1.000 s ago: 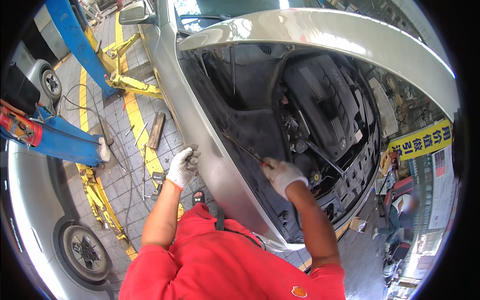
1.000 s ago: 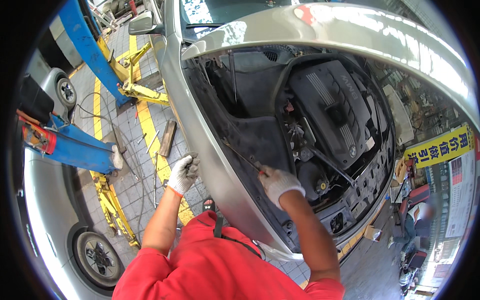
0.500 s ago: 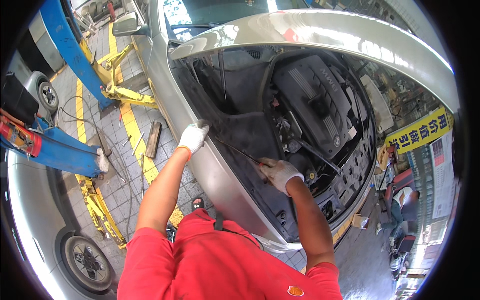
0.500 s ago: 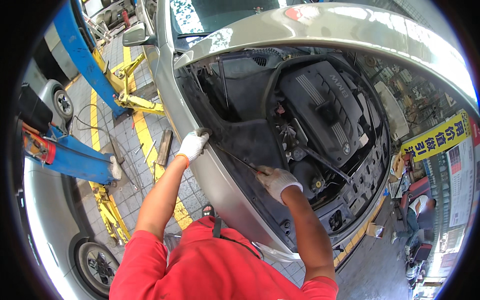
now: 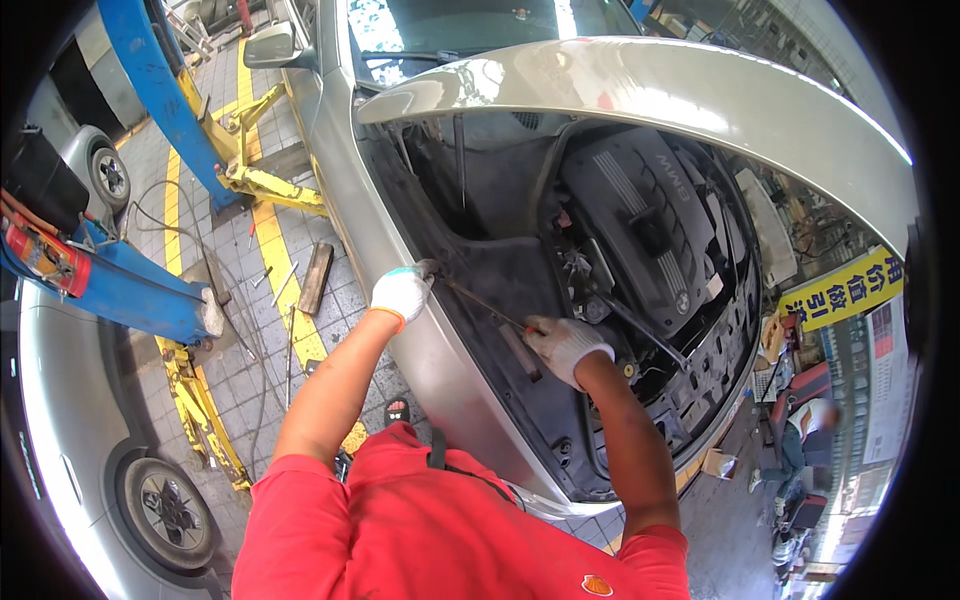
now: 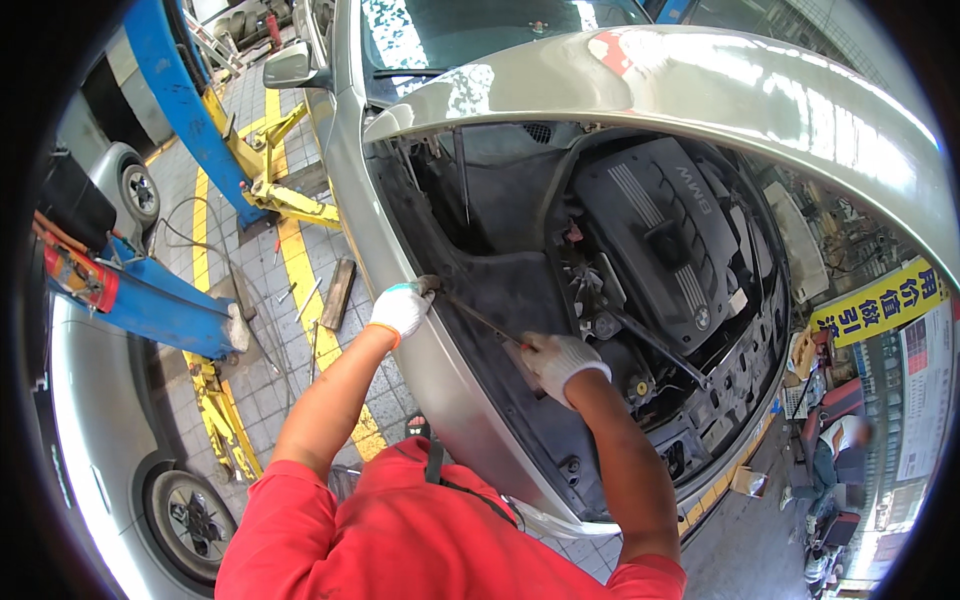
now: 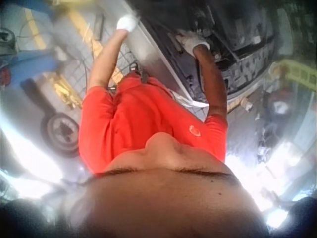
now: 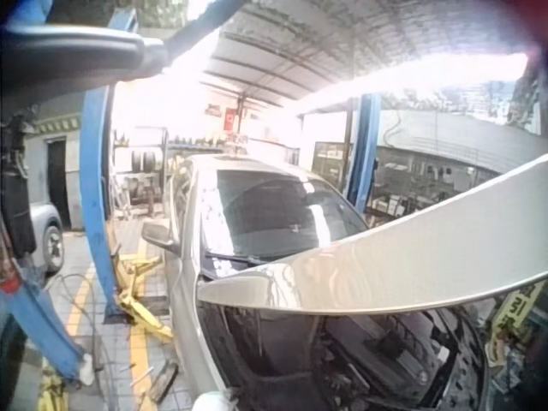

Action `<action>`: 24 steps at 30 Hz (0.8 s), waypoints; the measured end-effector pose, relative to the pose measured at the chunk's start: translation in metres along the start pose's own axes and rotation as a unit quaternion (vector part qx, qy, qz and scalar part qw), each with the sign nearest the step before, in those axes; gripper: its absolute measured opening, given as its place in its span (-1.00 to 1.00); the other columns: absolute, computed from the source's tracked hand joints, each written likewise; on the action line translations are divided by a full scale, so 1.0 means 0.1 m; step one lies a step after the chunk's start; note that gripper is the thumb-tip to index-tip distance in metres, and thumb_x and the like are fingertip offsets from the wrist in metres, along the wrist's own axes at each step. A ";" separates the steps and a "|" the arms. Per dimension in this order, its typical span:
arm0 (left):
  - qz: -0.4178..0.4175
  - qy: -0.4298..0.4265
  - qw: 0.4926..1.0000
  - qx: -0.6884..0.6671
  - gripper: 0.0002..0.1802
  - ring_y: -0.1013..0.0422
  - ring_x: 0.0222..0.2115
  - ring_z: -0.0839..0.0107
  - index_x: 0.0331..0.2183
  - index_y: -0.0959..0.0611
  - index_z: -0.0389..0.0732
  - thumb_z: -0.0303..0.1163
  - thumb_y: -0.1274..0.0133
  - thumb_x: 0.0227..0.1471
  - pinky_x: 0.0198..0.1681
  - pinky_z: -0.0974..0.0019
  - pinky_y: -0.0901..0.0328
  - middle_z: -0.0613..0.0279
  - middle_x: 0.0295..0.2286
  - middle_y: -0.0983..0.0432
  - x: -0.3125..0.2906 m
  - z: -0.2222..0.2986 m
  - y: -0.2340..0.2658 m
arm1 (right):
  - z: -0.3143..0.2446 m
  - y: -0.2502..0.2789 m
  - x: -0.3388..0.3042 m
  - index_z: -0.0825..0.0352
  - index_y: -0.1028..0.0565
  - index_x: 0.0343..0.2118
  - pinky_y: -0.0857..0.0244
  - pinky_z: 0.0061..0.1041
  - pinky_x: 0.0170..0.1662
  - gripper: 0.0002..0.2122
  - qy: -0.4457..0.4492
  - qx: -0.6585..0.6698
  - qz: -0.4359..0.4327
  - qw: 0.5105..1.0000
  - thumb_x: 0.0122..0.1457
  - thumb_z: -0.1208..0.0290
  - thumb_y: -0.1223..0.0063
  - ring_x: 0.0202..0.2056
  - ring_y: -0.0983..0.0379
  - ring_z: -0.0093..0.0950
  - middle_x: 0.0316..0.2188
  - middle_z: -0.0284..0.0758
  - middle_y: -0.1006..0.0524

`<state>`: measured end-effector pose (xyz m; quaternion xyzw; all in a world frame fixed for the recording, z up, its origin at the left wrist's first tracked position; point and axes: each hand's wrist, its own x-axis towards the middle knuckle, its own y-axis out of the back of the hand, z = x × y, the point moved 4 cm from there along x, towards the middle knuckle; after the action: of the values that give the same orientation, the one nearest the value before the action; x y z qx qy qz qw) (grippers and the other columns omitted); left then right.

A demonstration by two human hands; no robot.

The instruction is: The person removes a plastic cover from the front of a car engine bay using a wrench. They loosen bolts, detach the cover, and set it aside.

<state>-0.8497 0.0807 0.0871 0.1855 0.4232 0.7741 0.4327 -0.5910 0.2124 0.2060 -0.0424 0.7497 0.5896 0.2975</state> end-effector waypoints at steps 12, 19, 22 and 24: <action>-0.028 0.051 0.997 -0.044 -0.52 -0.52 0.01 -0.12 0.11 -0.60 -0.17 -0.14 -0.08 0.24 0.08 0.02 -0.39 -0.16 -0.06 -0.63 0.19 0.04 0.07 | -0.04 -1.60 0.30 0.00 -0.46 0.24 -0.47 -0.23 0.14 -0.64 0.092 0.126 0.284 0.946 0.41 0.28 -0.01 0.07 -0.54 -0.08 0.38 -0.26 -0.33; 0.037 0.087 0.994 -0.059 -0.59 -0.57 -0.10 -0.08 -0.02 -0.66 -0.25 -0.17 -0.08 0.24 0.00 0.06 -0.43 -0.18 -0.15 -0.66 0.39 0.00 -0.03 | -0.02 -0.96 -0.06 0.03 -0.43 0.23 -0.46 -0.13 0.07 -0.66 -0.026 0.174 0.133 0.975 0.47 0.15 0.10 0.01 -0.56 -0.04 0.20 -0.20 -0.51; 0.052 0.118 0.980 -0.151 -0.62 -0.60 -0.32 0.10 -0.04 -0.67 -0.27 -0.21 -0.08 0.25 -0.21 0.13 -0.46 -0.08 -0.28 -0.67 0.42 -0.09 -0.03 | 0.08 -0.84 -0.21 0.02 -0.44 0.23 -0.45 -0.12 0.07 -0.66 -0.083 0.190 0.086 0.975 0.47 0.12 0.10 -0.01 -0.56 -0.03 0.14 -0.19 -0.55; 0.067 0.117 0.945 -0.297 -0.67 -0.49 -0.56 0.41 -0.07 -0.68 -0.29 -0.26 -0.06 0.28 -0.48 0.28 -0.39 0.11 -0.42 -0.62 0.40 -0.22 -0.10 | 0.12 -0.84 -0.25 0.01 -0.44 0.23 -0.45 -0.13 0.08 -0.66 -0.109 0.176 0.079 0.975 0.47 0.14 0.10 -0.01 -0.56 -0.02 0.15 -0.22 -0.55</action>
<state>-0.8815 0.1053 0.0634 -0.0154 0.2084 0.9081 0.3628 -0.5315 0.1912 0.1448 0.1344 0.8058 0.4707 0.3332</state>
